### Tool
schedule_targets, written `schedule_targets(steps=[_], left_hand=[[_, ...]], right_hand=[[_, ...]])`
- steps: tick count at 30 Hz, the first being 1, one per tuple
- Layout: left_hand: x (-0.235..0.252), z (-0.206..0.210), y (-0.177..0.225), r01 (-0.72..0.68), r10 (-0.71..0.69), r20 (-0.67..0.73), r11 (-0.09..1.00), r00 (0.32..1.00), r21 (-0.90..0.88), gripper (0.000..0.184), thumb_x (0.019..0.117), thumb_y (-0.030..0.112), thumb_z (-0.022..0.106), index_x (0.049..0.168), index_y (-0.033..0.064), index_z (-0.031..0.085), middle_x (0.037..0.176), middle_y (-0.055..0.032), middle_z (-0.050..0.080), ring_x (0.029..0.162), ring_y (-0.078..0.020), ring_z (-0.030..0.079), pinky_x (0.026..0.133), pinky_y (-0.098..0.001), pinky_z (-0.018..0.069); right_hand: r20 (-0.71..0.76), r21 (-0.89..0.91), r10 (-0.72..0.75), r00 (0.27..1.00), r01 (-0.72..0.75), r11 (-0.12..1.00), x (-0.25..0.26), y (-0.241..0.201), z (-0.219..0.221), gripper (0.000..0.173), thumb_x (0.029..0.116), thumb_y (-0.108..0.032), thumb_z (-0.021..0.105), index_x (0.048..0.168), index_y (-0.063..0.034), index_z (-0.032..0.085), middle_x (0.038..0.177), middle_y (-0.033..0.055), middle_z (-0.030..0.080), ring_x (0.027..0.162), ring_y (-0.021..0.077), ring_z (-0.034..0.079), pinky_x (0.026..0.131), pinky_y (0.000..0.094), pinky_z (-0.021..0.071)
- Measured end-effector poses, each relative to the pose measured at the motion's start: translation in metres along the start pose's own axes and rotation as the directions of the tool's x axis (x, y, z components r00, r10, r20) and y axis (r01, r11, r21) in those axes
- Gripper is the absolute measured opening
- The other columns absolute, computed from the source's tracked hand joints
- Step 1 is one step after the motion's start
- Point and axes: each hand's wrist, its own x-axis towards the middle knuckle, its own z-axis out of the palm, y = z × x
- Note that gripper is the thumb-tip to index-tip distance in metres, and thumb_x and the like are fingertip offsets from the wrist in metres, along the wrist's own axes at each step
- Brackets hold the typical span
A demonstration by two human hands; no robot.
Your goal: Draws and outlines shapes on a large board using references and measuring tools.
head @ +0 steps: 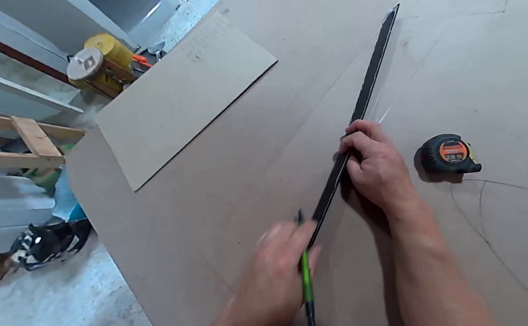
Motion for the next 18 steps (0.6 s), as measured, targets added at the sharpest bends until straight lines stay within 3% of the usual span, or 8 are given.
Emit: schedule_targets(steps=[2,4,7,9,11,14,18], left_hand=[[-0.058,-0.015,-0.007,0.079,-0.082,0.094,0.996,0.992,0.031,0.037,0.0965,0.04,0.068,0.12,0.0121,0.073,0.092,-0.0066,0.071,0.081,-0.0201,0.07,0.067,-0.037,0.0604],[-0.109,-0.027,-0.01,0.161,-0.158,0.188,0.987,0.969,-0.002,0.045,0.0916,0.035,0.077,0.123,0.0039,0.07,0.093,-0.0167,0.069,0.069,-0.0258,0.069,0.055,-0.0402,0.059],[-0.157,-0.018,-0.016,0.164,-0.155,0.099,0.982,0.983,-0.093,0.042,0.0941,0.019,0.071,0.132,0.0022,0.061,0.095,-0.0185,0.065,0.061,-0.0229,0.064,0.048,-0.0363,0.0544],[-0.15,-0.01,-0.008,0.23,-0.228,0.03,0.961,0.973,-0.155,0.044,0.0951,0.013,0.065,0.138,0.0054,0.058,0.1,-0.0168,0.064,0.064,-0.0211,0.064,0.05,-0.0367,0.0556],[-0.124,-0.001,0.009,0.31,-0.324,-0.028,0.924,0.946,-0.225,0.047,0.0886,0.009,0.066,0.135,0.0056,0.062,0.103,-0.016,0.067,0.063,-0.0203,0.065,0.049,-0.0392,0.0561],[-0.106,0.025,0.034,0.266,-0.309,-0.13,0.925,0.942,-0.273,0.042,0.0884,0.011,0.064,0.13,0.0069,0.064,0.102,-0.0124,0.066,0.059,-0.0153,0.064,0.045,-0.0334,0.0551],[-0.101,0.033,0.067,0.26,-0.312,-0.074,0.882,0.947,-0.393,0.038,0.0876,0.009,0.073,0.124,0.0027,0.067,0.1,-0.015,0.065,0.058,-0.0144,0.062,0.049,-0.0285,0.0563]], right_hand=[[-0.042,-0.014,-0.026,0.999,0.026,1.0,0.004,0.0,0.0,0.015,0.0893,-0.015,0.061,0.094,-0.0174,0.074,0.133,0.0019,0.064,0.122,0.0195,0.06,0.096,0.0439,0.0533],[-0.077,-0.044,-0.038,0.996,0.034,0.998,0.01,0.0,0.0,0.016,0.0899,-0.015,0.059,0.094,-0.0163,0.075,0.13,0.0024,0.065,0.122,0.02,0.06,0.096,0.0438,0.0527],[-0.093,-0.109,-0.021,0.995,0.01,0.994,0.028,0.003,0.003,0.02,0.0934,-0.017,0.056,0.102,-0.0153,0.074,0.136,0.0041,0.064,0.129,0.0224,0.058,0.102,0.0468,0.0504],[-0.107,-0.16,-0.002,0.994,-0.016,0.987,0.047,0.007,0.008,0.026,0.0943,-0.022,0.053,0.11,-0.0168,0.073,0.141,0.0022,0.062,0.129,0.023,0.058,0.102,0.0481,0.0484],[-0.102,-0.209,0.049,0.994,-0.07,0.975,0.064,0.009,0.011,0.035,0.0942,-0.023,0.049,0.121,-0.0194,0.071,0.15,-0.0011,0.057,0.13,0.0253,0.057,0.101,0.0515,0.0461],[-0.098,-0.252,0.106,0.99,-0.127,0.959,0.083,0.013,0.012,0.046,0.095,-0.022,0.046,0.136,-0.0244,0.066,0.157,-0.0065,0.05,0.13,0.0272,0.057,0.098,0.0551,0.0464],[-0.062,-0.278,0.061,0.996,-0.076,0.958,0.094,0.015,0.014,0.05,0.0953,-0.018,0.044,0.141,-0.025,0.063,0.158,-0.0048,0.049,0.131,0.0296,0.056,0.097,0.0587,0.0454]])
